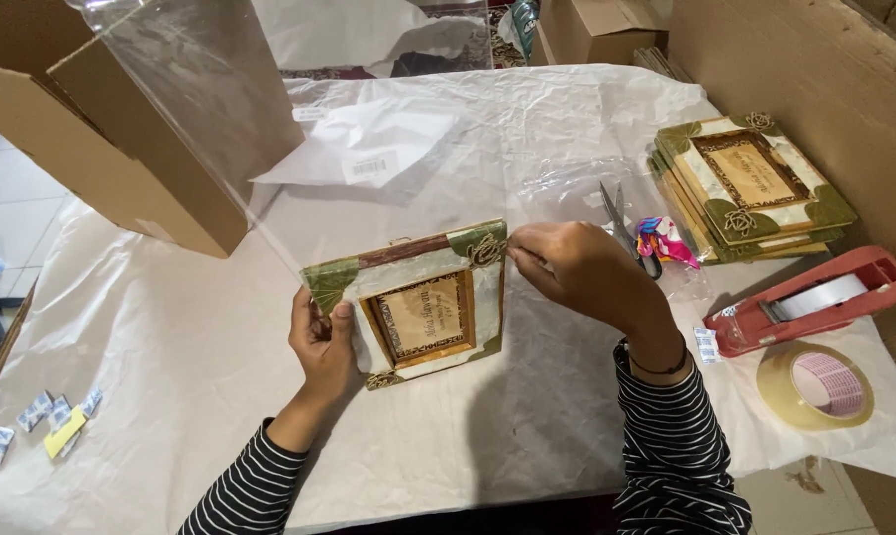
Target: The person uses scissors to open a pack of plastic sleeves and then carefully inserts a decorative picture frame into one of the sleeves.
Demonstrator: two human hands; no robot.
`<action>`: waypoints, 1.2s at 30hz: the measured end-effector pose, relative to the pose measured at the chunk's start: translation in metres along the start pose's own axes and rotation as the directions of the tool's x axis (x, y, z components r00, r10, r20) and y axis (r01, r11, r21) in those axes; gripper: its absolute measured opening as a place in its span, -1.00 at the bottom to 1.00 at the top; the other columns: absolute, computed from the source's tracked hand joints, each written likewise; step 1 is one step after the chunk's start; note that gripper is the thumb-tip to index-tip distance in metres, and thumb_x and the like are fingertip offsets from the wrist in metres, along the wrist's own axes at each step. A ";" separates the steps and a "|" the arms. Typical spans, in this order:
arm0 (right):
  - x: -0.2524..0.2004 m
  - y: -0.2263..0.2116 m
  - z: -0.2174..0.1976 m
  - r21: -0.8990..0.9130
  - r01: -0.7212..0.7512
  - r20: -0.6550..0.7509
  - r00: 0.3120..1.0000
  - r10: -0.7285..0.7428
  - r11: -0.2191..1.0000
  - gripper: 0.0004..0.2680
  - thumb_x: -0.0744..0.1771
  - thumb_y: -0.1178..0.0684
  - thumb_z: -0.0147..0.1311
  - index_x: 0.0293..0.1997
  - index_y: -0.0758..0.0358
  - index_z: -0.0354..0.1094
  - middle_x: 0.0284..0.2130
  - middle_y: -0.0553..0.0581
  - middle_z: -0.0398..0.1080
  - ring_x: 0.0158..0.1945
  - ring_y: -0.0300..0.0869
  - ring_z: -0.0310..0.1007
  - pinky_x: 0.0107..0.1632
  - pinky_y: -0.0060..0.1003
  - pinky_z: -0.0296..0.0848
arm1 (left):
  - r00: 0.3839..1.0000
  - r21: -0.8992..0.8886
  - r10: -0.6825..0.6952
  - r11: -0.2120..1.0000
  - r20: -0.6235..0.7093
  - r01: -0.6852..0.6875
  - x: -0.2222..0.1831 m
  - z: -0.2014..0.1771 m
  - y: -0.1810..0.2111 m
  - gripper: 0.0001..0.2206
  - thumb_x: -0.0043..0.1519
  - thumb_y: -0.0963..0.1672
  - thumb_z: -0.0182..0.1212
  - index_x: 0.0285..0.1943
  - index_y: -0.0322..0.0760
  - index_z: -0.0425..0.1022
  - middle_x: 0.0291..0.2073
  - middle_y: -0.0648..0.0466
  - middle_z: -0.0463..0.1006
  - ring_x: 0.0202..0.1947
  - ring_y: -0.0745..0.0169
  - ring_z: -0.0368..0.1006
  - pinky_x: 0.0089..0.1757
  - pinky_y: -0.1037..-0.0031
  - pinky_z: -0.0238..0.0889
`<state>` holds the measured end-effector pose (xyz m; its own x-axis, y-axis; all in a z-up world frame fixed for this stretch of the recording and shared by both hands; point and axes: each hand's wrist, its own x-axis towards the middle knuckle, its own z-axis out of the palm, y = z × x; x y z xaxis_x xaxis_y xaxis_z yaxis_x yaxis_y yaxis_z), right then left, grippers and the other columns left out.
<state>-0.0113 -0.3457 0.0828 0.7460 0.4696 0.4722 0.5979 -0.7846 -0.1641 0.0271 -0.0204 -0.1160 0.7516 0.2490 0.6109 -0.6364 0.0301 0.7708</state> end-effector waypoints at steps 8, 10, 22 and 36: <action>0.010 0.017 0.010 0.072 0.008 -0.029 1.000 -0.005 0.997 -0.85 0.31 0.02 0.17 -0.47 0.13 0.36 -0.66 0.13 0.35 -0.50 0.10 0.49 -0.38 -0.12 0.44 | 1.000 -0.018 0.015 1.000 0.012 -0.015 -0.001 0.011 0.011 -0.58 0.35 -0.12 0.12 0.37 -0.39 0.26 -0.11 -0.05 0.57 -0.13 0.42 0.39 -0.07 0.37 0.36; 0.010 0.020 0.011 0.070 0.017 -0.033 0.999 -0.015 0.997 -0.85 0.29 0.02 0.20 -0.47 0.12 0.36 -0.66 0.14 0.35 -0.48 0.08 0.49 -0.37 -0.14 0.44 | 0.999 -0.012 0.025 1.000 0.029 -0.025 0.002 0.013 0.019 -0.58 0.35 -0.12 0.11 0.37 -0.38 0.25 -0.10 -0.04 0.57 -0.11 0.43 0.36 -0.05 0.36 0.35; 0.004 0.035 0.021 0.242 0.007 -0.044 0.999 0.004 0.970 -0.81 0.21 0.11 0.22 -0.58 0.11 0.21 -0.74 0.04 0.20 -0.61 -0.10 0.34 -0.39 -0.32 0.41 | 0.992 -0.036 0.028 0.999 0.121 -0.024 0.016 0.024 0.063 -0.66 0.34 -0.13 0.13 0.26 -0.40 0.32 -0.17 -0.09 0.61 -0.16 0.43 0.35 -0.14 0.36 0.39; 0.009 0.043 0.026 0.269 -0.188 0.221 0.967 0.130 0.945 -0.88 0.24 0.03 0.18 -0.50 0.17 0.39 -0.68 0.18 0.37 -0.55 -0.04 0.44 -0.32 -0.19 0.45 | 0.986 -0.007 0.041 0.999 0.161 -0.041 0.025 0.024 0.069 -0.69 0.36 -0.18 0.09 0.26 -0.42 0.32 -0.07 -0.13 0.60 -0.02 0.35 0.31 0.00 0.25 0.33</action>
<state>0.0285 -0.3652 0.0573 0.8634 0.4416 0.2440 0.5033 -0.7208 -0.4766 0.0066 -0.0354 -0.0430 0.7429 0.0908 0.6633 -0.6676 0.0270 0.7440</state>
